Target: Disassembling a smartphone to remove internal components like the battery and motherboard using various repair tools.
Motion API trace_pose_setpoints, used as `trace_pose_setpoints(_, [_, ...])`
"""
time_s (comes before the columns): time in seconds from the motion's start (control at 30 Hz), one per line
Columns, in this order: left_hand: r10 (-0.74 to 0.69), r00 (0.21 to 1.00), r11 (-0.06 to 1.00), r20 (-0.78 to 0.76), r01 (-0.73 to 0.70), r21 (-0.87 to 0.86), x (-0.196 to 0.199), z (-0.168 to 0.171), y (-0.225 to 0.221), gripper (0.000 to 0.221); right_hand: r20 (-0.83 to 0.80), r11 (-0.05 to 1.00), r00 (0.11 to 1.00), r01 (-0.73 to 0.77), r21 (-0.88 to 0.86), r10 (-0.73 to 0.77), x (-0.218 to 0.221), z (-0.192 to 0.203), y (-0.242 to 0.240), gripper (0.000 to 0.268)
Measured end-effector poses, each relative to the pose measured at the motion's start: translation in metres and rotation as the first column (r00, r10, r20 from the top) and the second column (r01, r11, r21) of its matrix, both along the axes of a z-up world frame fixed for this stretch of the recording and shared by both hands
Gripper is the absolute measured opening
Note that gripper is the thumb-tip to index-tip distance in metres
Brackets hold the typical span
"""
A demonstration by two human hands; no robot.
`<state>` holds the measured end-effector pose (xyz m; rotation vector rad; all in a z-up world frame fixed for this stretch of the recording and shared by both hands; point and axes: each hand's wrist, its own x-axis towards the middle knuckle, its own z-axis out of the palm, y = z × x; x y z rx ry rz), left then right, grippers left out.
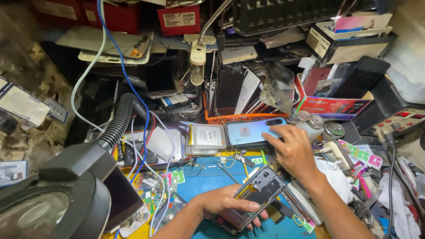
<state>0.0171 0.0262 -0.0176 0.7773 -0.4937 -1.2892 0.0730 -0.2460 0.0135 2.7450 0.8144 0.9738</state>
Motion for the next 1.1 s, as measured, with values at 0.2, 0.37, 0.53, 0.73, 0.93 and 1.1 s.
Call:
trace_pose_setpoints(0.2, [0.107,0.992,0.994,-0.068,-0.107,0.000,0.002,0.005,0.001,0.051,-0.071,0.998,0.997,0.034,0.047,-0.030,-0.010,-0.013,0.007,0.057])
trace_pose_setpoints(0.37, [0.262,0.956,0.965,-0.133,-0.261,0.023,0.004,0.013,-0.001,0.062,-0.215,0.905,0.975,0.137,0.404,-0.052,-0.013,-0.006,-0.004,0.034])
trace_pose_setpoints(0.53, [0.367,0.910,0.922,-0.191,-0.384,-0.055,0.016,-0.002,-0.003,0.069,-0.284,0.870,0.958,0.171,0.463,-0.037,-0.002,-0.004,-0.004,0.040])
trace_pose_setpoints(0.73, [0.673,0.722,0.737,-0.161,-0.672,0.069,0.022,0.029,0.005,0.082,-0.514,0.878,0.850,0.330,0.347,-0.115,0.016,0.000,0.015,0.054])
trace_pose_setpoints(0.93, [0.806,0.567,0.592,-0.169,-0.778,0.212,0.028,0.033,0.008,0.075,-0.501,0.810,0.814,0.490,0.323,-0.293,0.010,0.005,0.025,0.051])
trace_pose_setpoints(1.1, [0.859,0.512,0.500,0.000,-0.839,0.214,0.023,0.045,0.008,0.067,-0.409,0.786,0.827,0.527,0.324,-0.386,0.005,0.004,0.030,0.050])
